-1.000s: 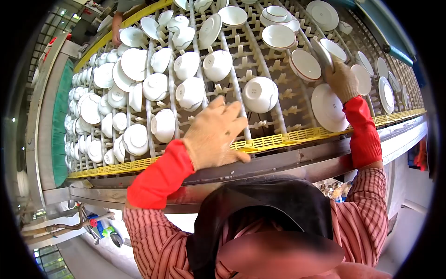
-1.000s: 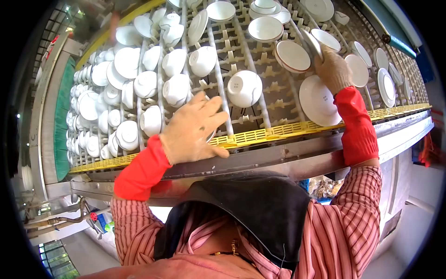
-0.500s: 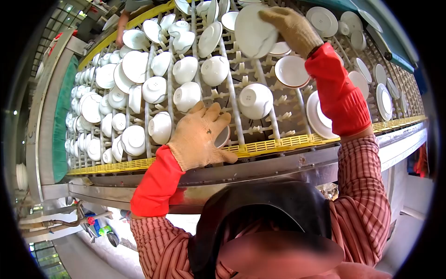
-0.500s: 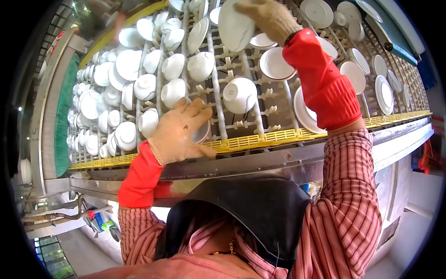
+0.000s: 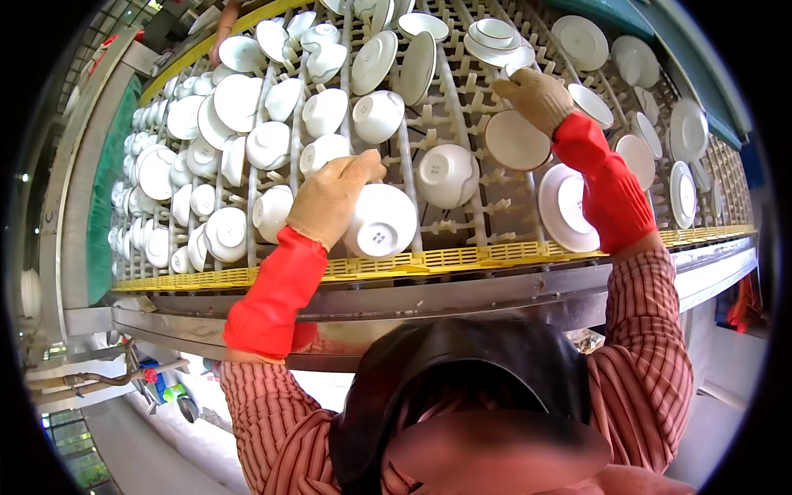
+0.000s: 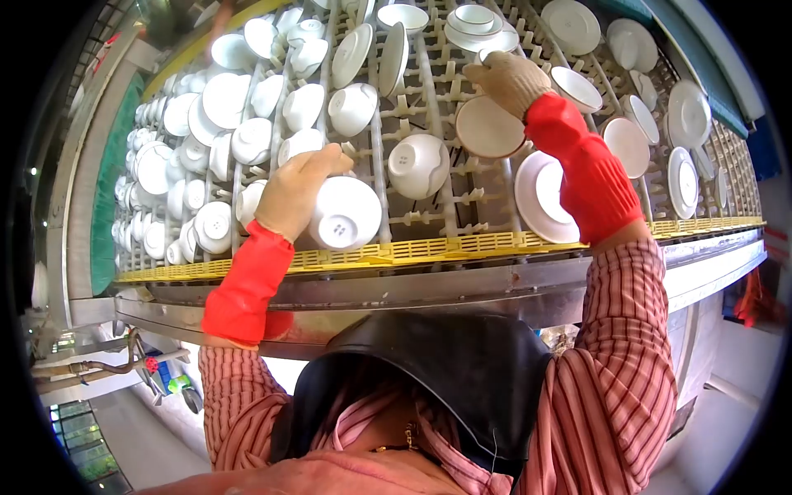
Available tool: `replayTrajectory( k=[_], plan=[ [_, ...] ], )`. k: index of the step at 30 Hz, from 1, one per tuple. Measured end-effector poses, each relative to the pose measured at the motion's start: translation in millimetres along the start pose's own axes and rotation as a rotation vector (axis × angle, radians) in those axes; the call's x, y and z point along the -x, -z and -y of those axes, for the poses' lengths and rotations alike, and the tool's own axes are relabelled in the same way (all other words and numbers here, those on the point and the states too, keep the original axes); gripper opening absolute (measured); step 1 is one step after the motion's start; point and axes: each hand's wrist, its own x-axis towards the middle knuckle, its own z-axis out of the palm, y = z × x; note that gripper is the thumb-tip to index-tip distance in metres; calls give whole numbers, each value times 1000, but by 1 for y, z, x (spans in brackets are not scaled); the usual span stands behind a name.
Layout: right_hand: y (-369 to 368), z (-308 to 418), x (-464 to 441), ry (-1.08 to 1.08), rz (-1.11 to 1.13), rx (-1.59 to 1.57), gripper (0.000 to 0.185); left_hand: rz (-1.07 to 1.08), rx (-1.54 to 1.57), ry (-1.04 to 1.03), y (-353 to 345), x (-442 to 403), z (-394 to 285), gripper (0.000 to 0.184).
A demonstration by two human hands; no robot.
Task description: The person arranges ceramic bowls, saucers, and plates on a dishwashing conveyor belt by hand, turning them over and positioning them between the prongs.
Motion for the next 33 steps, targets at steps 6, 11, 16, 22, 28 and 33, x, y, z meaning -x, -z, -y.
replayTrajectory(
  k=[6,11,16,22,28,33],
  plan=[
    [17,-22,17,-136,-29,-837,45,-10,-184,-130,-12,-24,-42,56],
    [5,-31,-17,57,-142,-622,46,-42,-81,-634,-49,-61,-117,64],
    [5,-69,1,27,-251,82,60,82,-227,-605,-97,-84,-113,52],
    [9,-120,31,-8,-56,294,65,73,-239,-477,-126,-107,-105,40],
    [38,-108,32,-181,-129,-257,54,121,-68,-304,-138,-132,-88,17],
    [17,-146,24,28,-151,-912,65,-160,850,430,-70,-133,-87,29]
  ],
)
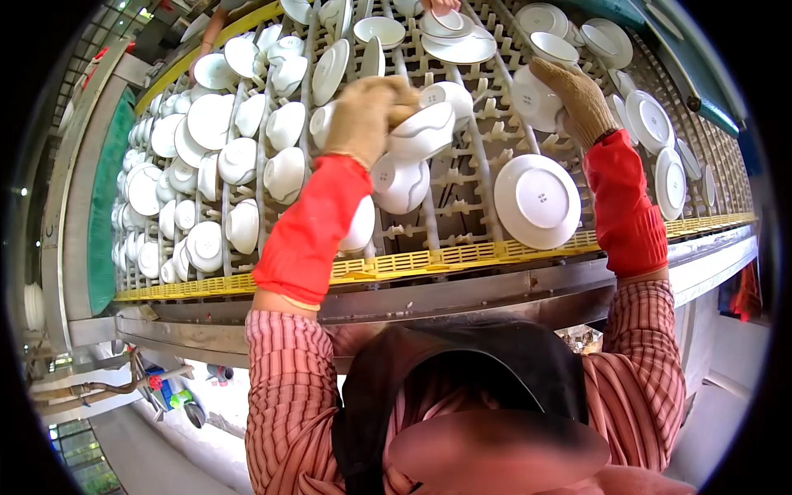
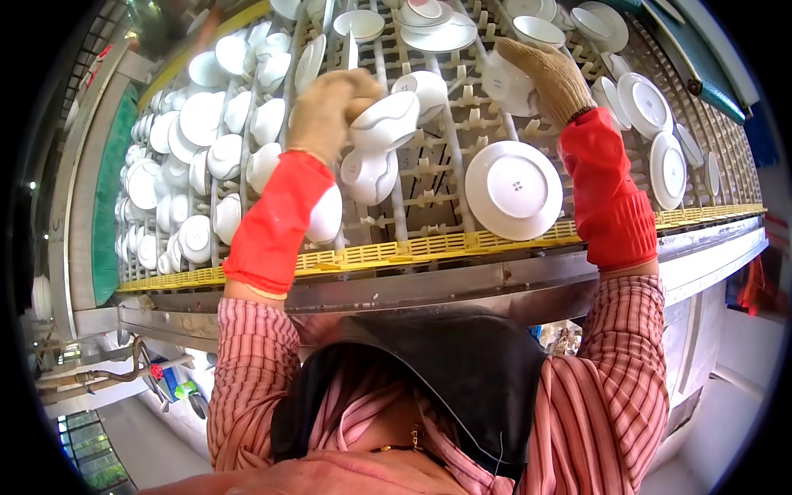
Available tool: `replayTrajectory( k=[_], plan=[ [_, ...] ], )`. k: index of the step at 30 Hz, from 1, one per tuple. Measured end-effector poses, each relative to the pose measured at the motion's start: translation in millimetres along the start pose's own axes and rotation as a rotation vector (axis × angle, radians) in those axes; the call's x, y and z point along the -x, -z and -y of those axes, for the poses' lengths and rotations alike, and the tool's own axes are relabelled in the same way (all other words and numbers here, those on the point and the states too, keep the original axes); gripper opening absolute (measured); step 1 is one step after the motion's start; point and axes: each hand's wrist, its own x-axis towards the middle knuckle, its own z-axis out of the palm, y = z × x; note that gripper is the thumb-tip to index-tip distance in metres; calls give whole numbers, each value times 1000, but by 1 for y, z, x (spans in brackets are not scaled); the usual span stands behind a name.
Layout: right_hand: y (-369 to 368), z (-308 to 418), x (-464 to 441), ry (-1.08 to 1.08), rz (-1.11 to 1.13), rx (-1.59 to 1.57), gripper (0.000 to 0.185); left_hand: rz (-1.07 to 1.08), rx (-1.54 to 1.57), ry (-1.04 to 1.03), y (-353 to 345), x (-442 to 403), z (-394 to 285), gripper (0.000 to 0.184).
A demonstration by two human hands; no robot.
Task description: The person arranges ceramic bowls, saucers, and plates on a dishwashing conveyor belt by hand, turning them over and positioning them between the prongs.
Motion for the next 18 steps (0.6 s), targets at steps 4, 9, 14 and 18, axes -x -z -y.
replayTrajectory(
  k=[4,9,14,18],
  plan=[
    [-27,21,-12,-32,-1,-191,63,-151,-132,-9,18,13,-3,38],
    [-38,15,-20,136,-294,956,61,144,-831,-861,3,30,7,68],
    [-11,33,20,123,-97,1031,68,202,-974,-843,-12,24,31,67],
    [25,43,62,164,-30,1220,69,263,-991,-865,-21,26,28,48]
  ],
)
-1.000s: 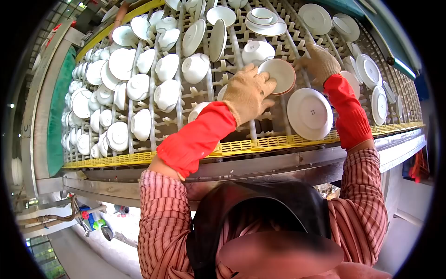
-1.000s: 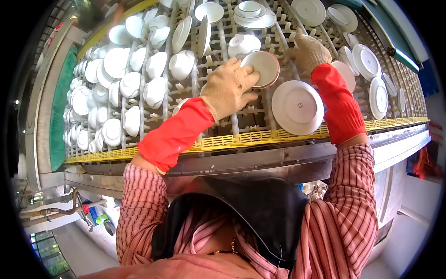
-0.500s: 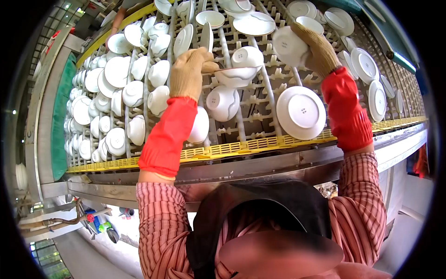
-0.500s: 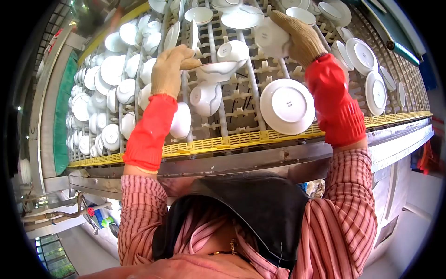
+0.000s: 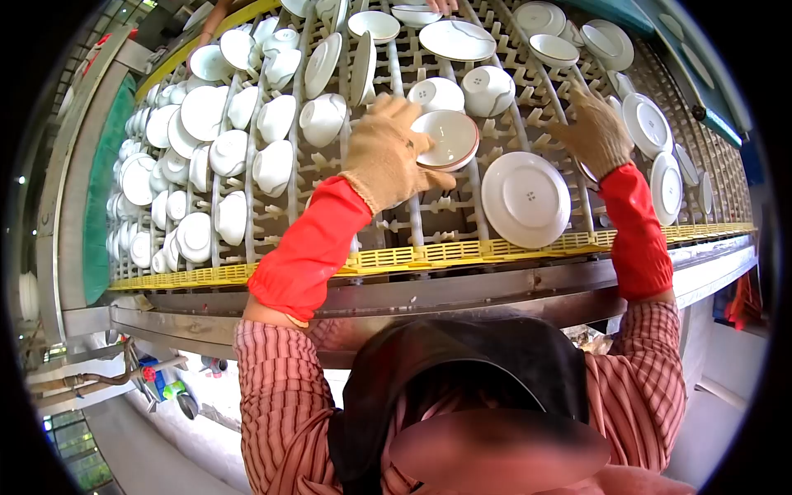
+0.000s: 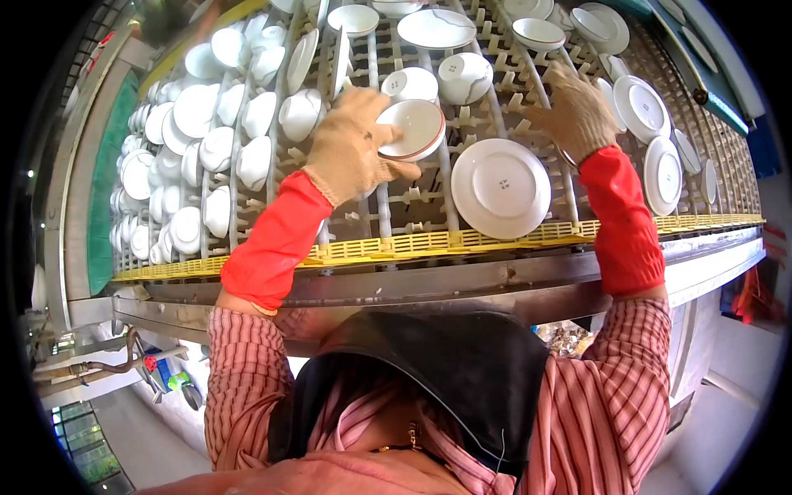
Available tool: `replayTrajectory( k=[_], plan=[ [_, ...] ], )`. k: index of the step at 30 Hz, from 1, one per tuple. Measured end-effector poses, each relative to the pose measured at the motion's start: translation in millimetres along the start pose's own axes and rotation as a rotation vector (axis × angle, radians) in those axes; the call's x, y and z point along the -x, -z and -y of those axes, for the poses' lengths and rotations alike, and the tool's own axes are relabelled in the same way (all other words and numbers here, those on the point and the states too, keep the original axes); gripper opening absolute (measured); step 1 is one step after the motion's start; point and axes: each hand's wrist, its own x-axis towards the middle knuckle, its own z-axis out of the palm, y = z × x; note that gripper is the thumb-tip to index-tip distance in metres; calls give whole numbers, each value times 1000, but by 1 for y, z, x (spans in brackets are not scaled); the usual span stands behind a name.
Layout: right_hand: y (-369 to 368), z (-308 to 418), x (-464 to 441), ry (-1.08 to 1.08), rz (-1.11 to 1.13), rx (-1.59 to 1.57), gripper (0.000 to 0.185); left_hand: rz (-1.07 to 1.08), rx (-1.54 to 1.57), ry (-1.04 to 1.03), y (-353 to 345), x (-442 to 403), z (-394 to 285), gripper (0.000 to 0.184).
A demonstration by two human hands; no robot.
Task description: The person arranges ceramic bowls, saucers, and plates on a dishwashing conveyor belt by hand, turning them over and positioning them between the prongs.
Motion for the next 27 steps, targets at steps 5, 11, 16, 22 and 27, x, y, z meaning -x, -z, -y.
replayTrajectory(
  k=[5,11,16,22,27],
  plan=[
    [-10,-39,25,13,-79,49,71,271,222,271,-5,9,1,32],
    [0,-47,44,176,-144,91,86,185,482,859,11,40,71,43],
    [0,-40,64,-189,292,-53,69,325,-379,600,15,91,89,24],
    [-2,-74,21,30,184,-244,52,-41,-240,383,35,19,18,56],
    [3,-22,-15,-366,247,-1090,73,371,-371,630,12,-11,8,65]
  ],
)
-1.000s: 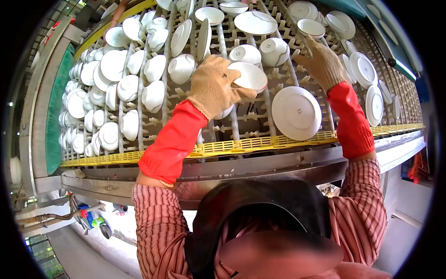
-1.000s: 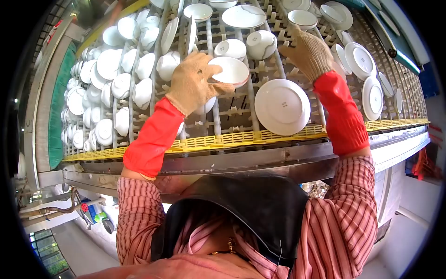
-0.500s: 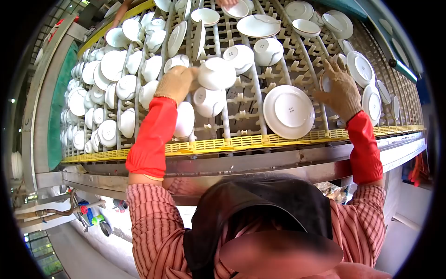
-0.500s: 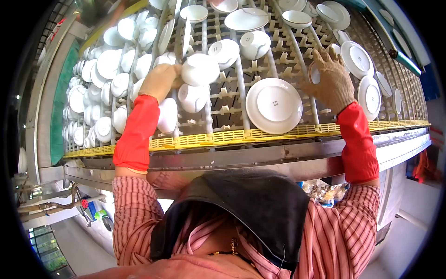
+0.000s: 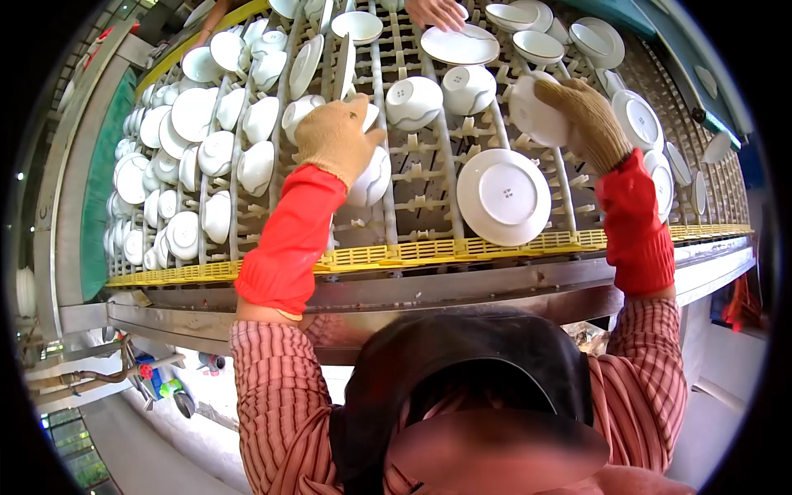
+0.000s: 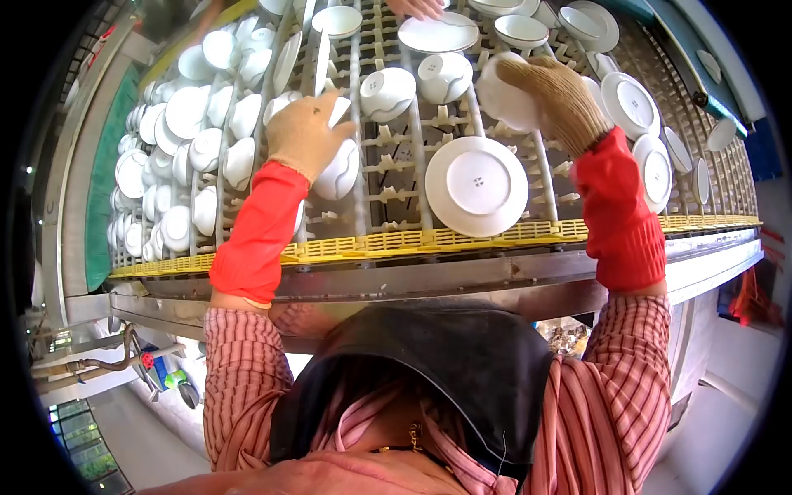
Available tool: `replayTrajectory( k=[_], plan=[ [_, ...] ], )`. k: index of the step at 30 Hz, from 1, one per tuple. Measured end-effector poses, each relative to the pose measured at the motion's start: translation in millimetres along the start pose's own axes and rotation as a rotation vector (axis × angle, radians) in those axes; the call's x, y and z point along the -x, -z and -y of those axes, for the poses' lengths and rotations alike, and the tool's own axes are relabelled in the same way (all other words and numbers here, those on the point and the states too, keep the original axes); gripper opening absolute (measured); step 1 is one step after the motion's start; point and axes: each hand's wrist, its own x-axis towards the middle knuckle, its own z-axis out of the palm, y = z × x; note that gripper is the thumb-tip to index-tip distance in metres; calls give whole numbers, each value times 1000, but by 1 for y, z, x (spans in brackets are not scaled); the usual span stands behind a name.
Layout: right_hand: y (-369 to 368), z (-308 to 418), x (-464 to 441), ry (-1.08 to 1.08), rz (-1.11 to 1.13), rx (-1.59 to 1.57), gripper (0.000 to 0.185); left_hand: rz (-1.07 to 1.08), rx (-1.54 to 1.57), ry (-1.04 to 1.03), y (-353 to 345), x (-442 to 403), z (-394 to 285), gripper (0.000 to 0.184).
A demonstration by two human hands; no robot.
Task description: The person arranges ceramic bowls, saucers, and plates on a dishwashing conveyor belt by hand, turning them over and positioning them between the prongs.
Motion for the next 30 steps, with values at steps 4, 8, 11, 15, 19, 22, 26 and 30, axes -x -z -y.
replayTrajectory(
  k=[4,8,11,15,19,22,26,30],
  plan=[
    [-8,-49,-32,384,116,-158,74,-10,5,107,-23,-15,16,46],
    [-15,-13,-11,-7,-50,-343,57,-222,110,127,-28,-30,24,59],
    [16,-34,-12,160,-173,405,52,-639,265,22,-32,-38,25,66],
    [45,-30,4,213,-289,917,67,-278,-123,-128,-20,-40,12,62],
    [88,-66,17,208,-291,1278,92,116,-5,-40,-18,-17,12,63],
    [115,-100,15,229,-335,1402,95,119,118,-163,-13,7,18,61],
    [125,-100,13,127,-448,1296,99,-189,171,-511,1,53,-55,62],
    [159,-117,-8,85,-507,1288,101,-179,254,-842,11,57,-114,50]
  ],
)
